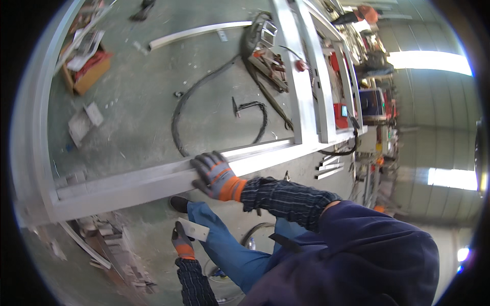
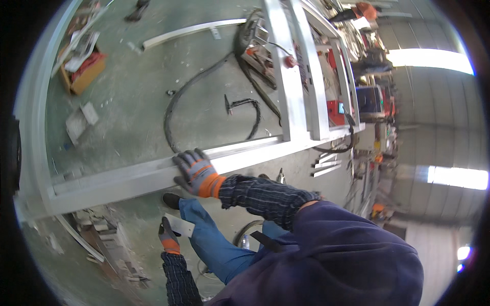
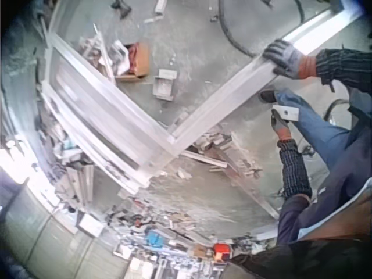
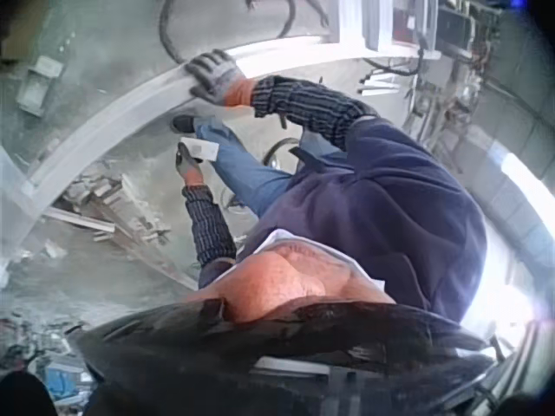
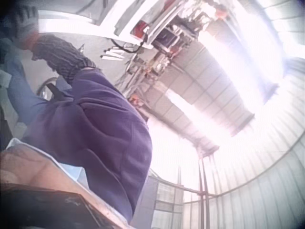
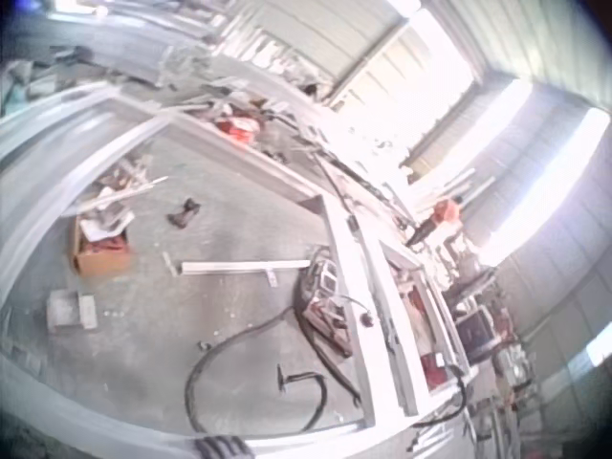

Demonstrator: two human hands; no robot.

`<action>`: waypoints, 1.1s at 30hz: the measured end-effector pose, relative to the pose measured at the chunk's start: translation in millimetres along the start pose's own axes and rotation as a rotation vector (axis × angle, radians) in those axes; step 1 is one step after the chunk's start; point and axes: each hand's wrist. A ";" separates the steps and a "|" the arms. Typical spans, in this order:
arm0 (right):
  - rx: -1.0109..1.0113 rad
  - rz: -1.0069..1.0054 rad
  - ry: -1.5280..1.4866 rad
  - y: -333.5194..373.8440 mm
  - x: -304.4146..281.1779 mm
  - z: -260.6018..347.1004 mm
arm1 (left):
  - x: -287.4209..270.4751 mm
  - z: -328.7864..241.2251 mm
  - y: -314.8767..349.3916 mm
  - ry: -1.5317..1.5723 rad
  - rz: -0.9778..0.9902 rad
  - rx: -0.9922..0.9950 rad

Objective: The person measures and aligns aluminum frame components, then uses a welding torch to join the pieces. The person also uses a tape measure and a hammer to adjust the frame alignment before welding.

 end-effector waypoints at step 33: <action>0.895 -0.573 -1.073 577.8 -343.4 -721.9 | 788.1 95.1 325.3 -0.348 0.464 0.526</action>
Point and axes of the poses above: each hand's wrist, its own y-axis away from the middle knuckle, its own x-axis out of the palm, z = x × y, and after that the axes turned 7 degrees about -z, right-handed
